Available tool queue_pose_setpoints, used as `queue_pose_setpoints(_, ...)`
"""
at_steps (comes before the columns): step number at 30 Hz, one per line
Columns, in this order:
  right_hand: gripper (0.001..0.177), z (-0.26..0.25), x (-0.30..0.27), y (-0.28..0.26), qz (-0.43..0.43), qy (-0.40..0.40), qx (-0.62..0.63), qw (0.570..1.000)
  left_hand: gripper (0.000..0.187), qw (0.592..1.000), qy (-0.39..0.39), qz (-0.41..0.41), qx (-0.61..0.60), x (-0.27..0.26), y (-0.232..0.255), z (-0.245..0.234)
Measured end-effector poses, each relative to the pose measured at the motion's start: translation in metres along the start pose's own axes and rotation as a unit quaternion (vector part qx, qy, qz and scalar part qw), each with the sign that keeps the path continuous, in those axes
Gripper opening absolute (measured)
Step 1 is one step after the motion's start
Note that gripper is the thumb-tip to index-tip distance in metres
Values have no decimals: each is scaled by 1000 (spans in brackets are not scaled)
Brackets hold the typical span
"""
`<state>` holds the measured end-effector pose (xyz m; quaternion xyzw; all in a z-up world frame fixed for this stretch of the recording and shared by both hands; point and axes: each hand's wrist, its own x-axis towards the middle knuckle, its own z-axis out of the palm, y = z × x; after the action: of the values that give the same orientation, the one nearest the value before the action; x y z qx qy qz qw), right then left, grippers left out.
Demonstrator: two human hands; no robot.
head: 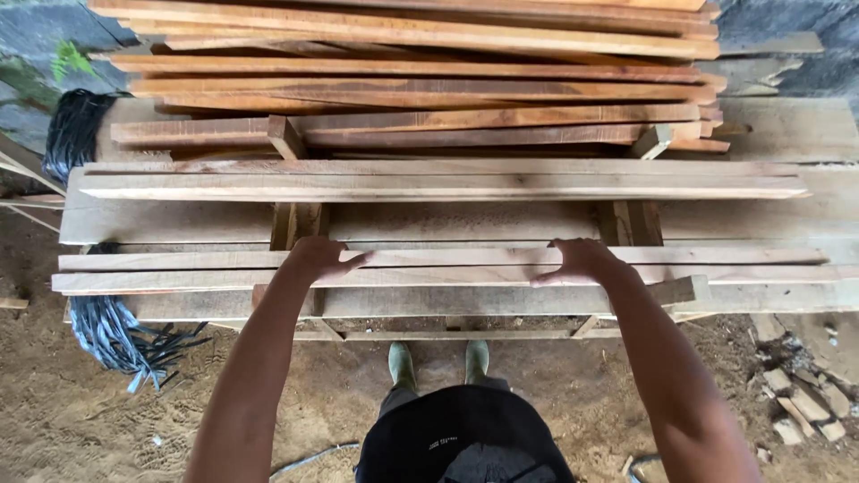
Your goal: Organizing and tying several wooden planks together using a strap.
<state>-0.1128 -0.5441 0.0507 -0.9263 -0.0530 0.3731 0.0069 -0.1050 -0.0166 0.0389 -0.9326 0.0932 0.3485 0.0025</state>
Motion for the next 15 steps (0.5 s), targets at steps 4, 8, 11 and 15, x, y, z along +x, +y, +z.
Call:
queue_pose_setpoints(4, 118, -23, -37, -43, -24, 10, 6, 1000, 82, 995, -32, 50, 78, -38, 49, -26)
queue_pose_setpoints(8, 96, -20, -34, -76, -99, 63, -23, 993, 110, 976, 130, 174, -3, 12, 84, 25)
queue_pose_setpoints(11, 82, 3, -5, -73, -132, 104, -30, 985, 106, 954, 210, 201, 69, 52, 96, 57)
queue_pose_setpoints(15, 79, 18, 9, -65, -137, 120, -38, 983, 82, 951, 231, 183, 96, 58, 104, 63)
